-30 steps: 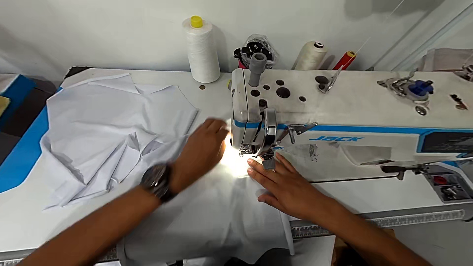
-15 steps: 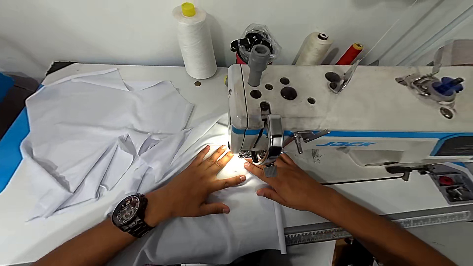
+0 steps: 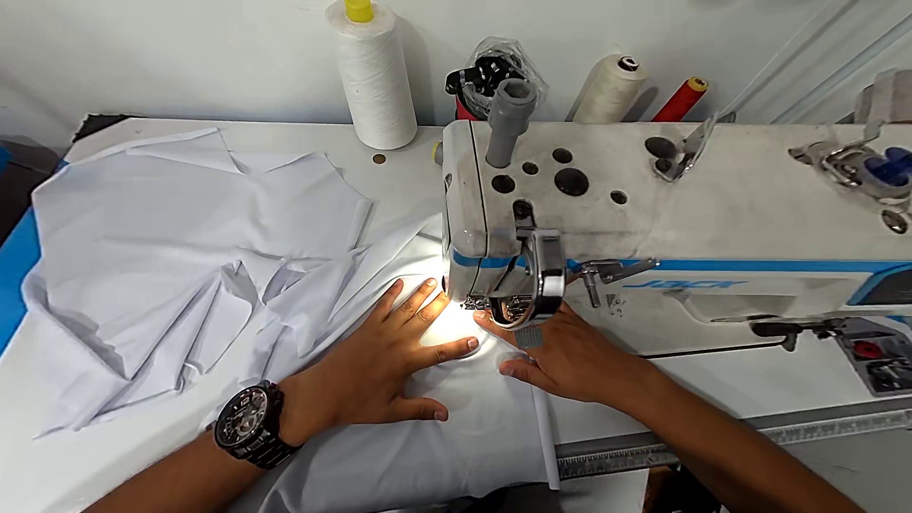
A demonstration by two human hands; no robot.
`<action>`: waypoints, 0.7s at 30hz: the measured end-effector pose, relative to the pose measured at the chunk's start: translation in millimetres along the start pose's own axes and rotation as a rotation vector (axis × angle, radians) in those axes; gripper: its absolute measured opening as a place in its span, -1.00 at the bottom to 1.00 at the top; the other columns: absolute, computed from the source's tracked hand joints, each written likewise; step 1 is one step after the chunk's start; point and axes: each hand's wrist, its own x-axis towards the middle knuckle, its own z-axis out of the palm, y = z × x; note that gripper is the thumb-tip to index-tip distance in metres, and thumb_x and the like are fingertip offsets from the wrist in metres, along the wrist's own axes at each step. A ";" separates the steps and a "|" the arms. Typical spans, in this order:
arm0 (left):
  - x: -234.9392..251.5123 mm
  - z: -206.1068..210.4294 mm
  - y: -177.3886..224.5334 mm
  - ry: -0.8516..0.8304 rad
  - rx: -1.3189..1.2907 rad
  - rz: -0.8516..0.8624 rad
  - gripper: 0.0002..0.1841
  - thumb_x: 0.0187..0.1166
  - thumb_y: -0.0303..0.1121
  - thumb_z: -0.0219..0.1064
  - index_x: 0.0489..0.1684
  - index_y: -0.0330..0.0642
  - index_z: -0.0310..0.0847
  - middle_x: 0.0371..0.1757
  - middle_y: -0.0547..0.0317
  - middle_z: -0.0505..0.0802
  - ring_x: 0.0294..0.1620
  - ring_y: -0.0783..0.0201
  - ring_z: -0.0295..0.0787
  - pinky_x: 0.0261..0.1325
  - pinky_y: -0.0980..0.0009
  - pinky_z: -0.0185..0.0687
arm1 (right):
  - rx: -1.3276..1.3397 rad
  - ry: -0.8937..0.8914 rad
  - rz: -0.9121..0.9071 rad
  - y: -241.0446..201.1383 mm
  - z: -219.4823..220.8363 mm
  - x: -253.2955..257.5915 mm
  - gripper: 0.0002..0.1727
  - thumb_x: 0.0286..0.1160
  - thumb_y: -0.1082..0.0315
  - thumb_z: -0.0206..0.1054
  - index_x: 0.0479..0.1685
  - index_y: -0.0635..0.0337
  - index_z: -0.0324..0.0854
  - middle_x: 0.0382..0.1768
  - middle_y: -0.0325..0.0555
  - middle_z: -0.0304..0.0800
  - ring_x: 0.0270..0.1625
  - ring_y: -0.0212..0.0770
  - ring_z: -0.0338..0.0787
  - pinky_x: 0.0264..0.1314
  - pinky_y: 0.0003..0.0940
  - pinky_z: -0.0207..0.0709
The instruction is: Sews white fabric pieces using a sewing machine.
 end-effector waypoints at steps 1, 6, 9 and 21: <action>0.2 0.0 -0.2 0.001 -0.003 -0.002 -0.18 0.44 0.62 -0.14 0.74 0.63 0.30 0.83 -0.13 0.30 0.88 -0.22 -0.01 0.71 -0.52 -0.11 | 0.003 -0.005 0.001 0.5 -0.5 0.4 -0.28 0.74 -0.34 -0.21 0.59 -0.18 0.57 0.45 -0.30 0.71 0.63 -0.09 0.51 0.61 0.06 0.34; 4.1 -3.4 -4.6 0.005 0.006 -0.015 -0.22 0.46 0.60 -0.14 0.70 0.64 0.36 0.77 -0.17 0.39 0.87 -0.24 0.05 0.69 -0.53 -0.10 | 0.015 0.045 -0.011 3.0 -5.1 4.0 -0.34 0.72 -0.30 -0.11 0.32 -0.10 0.72 0.23 -0.29 0.81 0.39 -0.14 0.69 0.35 -0.05 0.52; 5.5 -4.0 -6.2 -0.001 0.017 -0.016 -0.21 0.45 0.61 -0.15 0.70 0.65 0.35 0.78 -0.17 0.38 0.87 -0.22 0.04 0.68 -0.54 -0.10 | 0.023 0.055 -0.009 3.5 -5.8 4.8 -0.36 0.73 -0.28 -0.10 0.27 -0.10 0.73 0.17 -0.29 0.82 0.35 -0.16 0.71 0.32 -0.08 0.53; 13.4 -6.4 -21.0 -0.001 0.027 -0.049 -0.22 0.44 0.61 -0.12 0.68 0.66 0.39 0.79 -0.11 0.38 0.89 -0.12 0.03 0.75 -0.43 -0.12 | 0.355 0.374 -0.140 -46.9 -62.5 -22.3 -0.58 0.78 -0.01 0.11 0.15 0.03 0.79 -0.02 -0.32 0.89 0.14 -0.36 0.81 0.29 -0.33 0.64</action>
